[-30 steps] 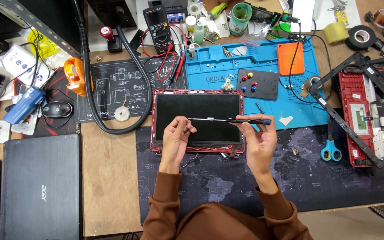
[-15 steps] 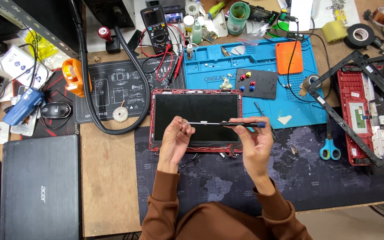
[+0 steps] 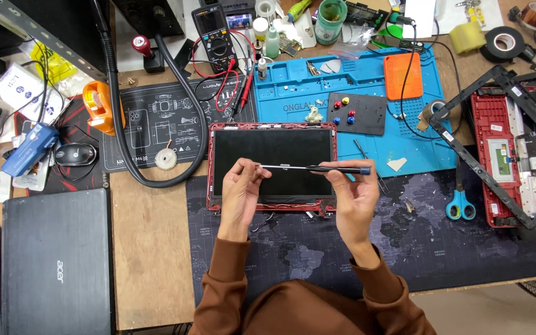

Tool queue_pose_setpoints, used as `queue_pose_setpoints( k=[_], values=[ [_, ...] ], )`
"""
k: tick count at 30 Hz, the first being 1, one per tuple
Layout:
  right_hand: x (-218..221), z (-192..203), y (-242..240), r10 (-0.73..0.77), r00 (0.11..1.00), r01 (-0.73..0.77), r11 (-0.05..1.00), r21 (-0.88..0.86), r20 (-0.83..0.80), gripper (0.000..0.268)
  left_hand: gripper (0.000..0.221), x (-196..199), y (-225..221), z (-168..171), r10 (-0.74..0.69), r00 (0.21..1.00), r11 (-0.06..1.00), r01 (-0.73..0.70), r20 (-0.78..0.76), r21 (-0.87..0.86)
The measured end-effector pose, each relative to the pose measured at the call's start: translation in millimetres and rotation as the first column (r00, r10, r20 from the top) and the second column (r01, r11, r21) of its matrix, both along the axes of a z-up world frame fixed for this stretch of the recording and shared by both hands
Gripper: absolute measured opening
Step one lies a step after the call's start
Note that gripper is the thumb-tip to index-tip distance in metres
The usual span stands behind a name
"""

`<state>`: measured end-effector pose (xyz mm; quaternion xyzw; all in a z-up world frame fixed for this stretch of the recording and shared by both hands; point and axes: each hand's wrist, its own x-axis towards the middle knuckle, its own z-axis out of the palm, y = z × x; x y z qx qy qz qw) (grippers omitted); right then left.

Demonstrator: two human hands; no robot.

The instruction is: Repairing a laptop by disassembling and reassembling the screen components using a screwdriver.

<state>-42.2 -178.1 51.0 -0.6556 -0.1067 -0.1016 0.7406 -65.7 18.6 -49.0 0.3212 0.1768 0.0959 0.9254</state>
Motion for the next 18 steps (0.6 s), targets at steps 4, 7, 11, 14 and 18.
queue_pose_setpoints(
  k=[4, 7, 11, 14, 18],
  values=[
    [12, -12, -12, -0.075, 0.996, 0.080, 0.986, 0.144, -0.040, 0.013, 0.021, 16, -14, 29, -0.040, 0.999, 0.999, 0.040, 0.022, 0.023],
    [27, 18, -15, -0.119, 0.993, 0.120, 0.988, 0.101, -0.022, 0.011, 0.022, 31, -25, 68, -0.121, 0.991, 0.988, 0.115, 0.053, 0.102],
    [51, 39, -29, -0.174, 0.972, 0.177, 0.984, -0.001, 0.156, 0.041, 0.037, 59, -39, 75, -0.252, 0.965, 0.882, 0.197, 0.077, 0.428],
    [73, 38, -40, -0.108, 0.958, 0.138, 0.986, -0.097, 0.265, 0.051, 0.031, 81, -45, 72, -0.357, 0.934, 0.676, 0.239, 0.026, 0.697],
    [96, 28, -43, 0.032, 0.905, 0.116, 0.941, -0.319, 0.423, 0.040, 0.029, 106, -50, 49, -0.397, 0.917, 0.080, 0.073, -0.035, 0.994]
  ],
)
